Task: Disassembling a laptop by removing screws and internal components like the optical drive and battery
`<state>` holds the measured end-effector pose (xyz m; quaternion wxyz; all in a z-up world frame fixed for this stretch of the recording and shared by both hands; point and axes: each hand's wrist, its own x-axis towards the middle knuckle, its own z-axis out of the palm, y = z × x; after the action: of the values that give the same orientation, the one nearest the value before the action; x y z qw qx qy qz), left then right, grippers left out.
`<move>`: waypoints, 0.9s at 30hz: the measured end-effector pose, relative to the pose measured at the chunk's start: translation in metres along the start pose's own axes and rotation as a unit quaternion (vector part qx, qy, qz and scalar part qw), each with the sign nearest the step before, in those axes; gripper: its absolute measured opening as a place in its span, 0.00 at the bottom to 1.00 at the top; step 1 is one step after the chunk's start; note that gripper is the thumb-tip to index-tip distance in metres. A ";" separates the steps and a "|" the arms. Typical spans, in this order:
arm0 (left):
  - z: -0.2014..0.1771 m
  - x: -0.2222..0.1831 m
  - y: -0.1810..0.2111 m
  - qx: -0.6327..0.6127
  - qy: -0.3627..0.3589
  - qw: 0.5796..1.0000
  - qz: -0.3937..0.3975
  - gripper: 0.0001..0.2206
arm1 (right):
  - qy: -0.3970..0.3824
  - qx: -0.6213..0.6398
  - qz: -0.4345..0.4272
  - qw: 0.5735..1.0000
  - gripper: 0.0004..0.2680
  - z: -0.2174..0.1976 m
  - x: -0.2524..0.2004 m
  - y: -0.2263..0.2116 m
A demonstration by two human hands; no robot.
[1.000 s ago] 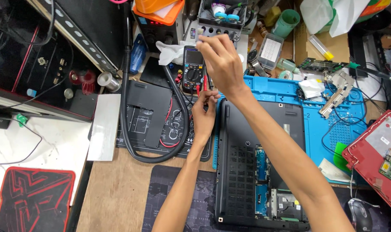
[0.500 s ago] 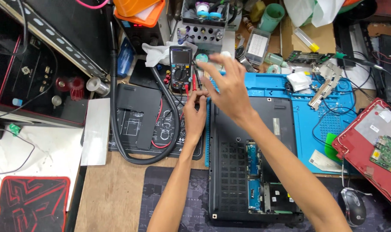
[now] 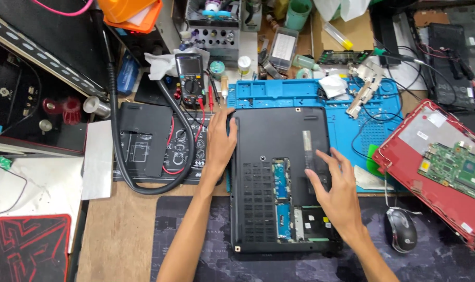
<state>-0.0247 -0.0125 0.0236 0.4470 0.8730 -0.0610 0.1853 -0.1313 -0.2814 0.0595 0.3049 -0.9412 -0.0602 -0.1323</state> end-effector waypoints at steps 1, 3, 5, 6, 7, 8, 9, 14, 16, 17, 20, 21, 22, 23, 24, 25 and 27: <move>-0.003 -0.003 0.008 0.012 -0.016 1.000 -0.003 0.13 | 0.000 0.009 0.024 1.000 0.18 -0.004 -0.008 0.003; 0.004 -0.015 0.013 0.036 -0.011 0.999 -0.019 0.15 | -0.016 0.018 0.049 0.998 0.18 -0.009 -0.015 0.009; 0.009 -0.030 0.019 0.062 -0.005 0.997 -0.035 0.18 | -0.031 0.029 0.074 0.996 0.19 -0.011 -0.019 0.013; 0.011 -0.039 0.022 0.091 -0.016 0.995 -0.042 0.19 | -0.042 0.035 0.083 0.995 0.18 -0.011 -0.020 0.015; 0.012 -0.048 0.025 0.119 -0.028 0.991 -0.050 0.21 | -0.054 0.040 0.092 0.993 0.18 -0.012 -0.022 0.017; 0.011 -0.057 0.032 0.121 -0.029 0.991 -0.050 0.21 | -0.055 0.042 0.092 0.993 0.18 -0.014 -0.022 0.017; 0.009 -0.066 0.038 0.121 -0.044 0.989 -0.078 0.22 | -0.060 0.057 0.104 0.991 0.17 -0.016 -0.022 0.017; -0.019 -0.081 0.090 0.005 -0.092 0.980 -0.178 0.24 | -0.066 0.086 0.118 0.987 0.17 -0.019 -0.022 0.018; -0.017 -0.081 0.087 -0.044 -0.101 0.970 -0.219 0.26 | -0.059 0.147 0.167 0.973 0.15 -0.022 -0.018 0.016; -0.013 -0.080 0.078 -0.044 -0.102 0.970 -0.218 0.26 | -0.058 0.147 0.168 0.973 0.15 -0.019 -0.019 0.021; -0.002 -0.075 0.064 -0.057 -0.072 0.961 -0.260 0.26 | -0.033 0.229 0.211 0.950 0.13 -0.015 -0.018 0.032; -0.001 -0.073 0.066 -0.095 -0.043 0.949 -0.299 0.23 | -0.028 0.257 0.228 0.939 0.13 -0.015 -0.018 0.034; 0.000 -0.070 0.068 -0.132 -0.015 0.932 -0.337 0.21 | -0.023 0.286 0.244 0.926 0.12 -0.016 -0.018 0.035; 0.000 -0.067 0.066 -0.132 -0.015 0.932 -0.336 0.21 | -0.022 0.286 0.245 0.926 0.12 -0.013 -0.020 0.039; 0.000 -0.065 0.064 -0.179 0.016 0.921 -0.345 0.21 | -0.008 0.318 0.259 0.912 0.13 -0.010 -0.021 0.043; 0.000 -0.062 0.062 -0.226 0.048 0.907 -0.353 0.20 | 0.004 0.349 0.272 0.897 0.13 -0.006 -0.021 0.047; 0.002 -0.058 0.060 -0.237 0.054 0.897 -0.369 0.23 | 0.001 0.376 0.297 0.878 0.15 -0.007 -0.022 0.050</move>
<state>-0.0946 -0.0533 0.0460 0.6794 0.6897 0.2481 0.0340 -0.1439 -0.3265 0.0305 0.6613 -0.7289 0.1773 -0.0042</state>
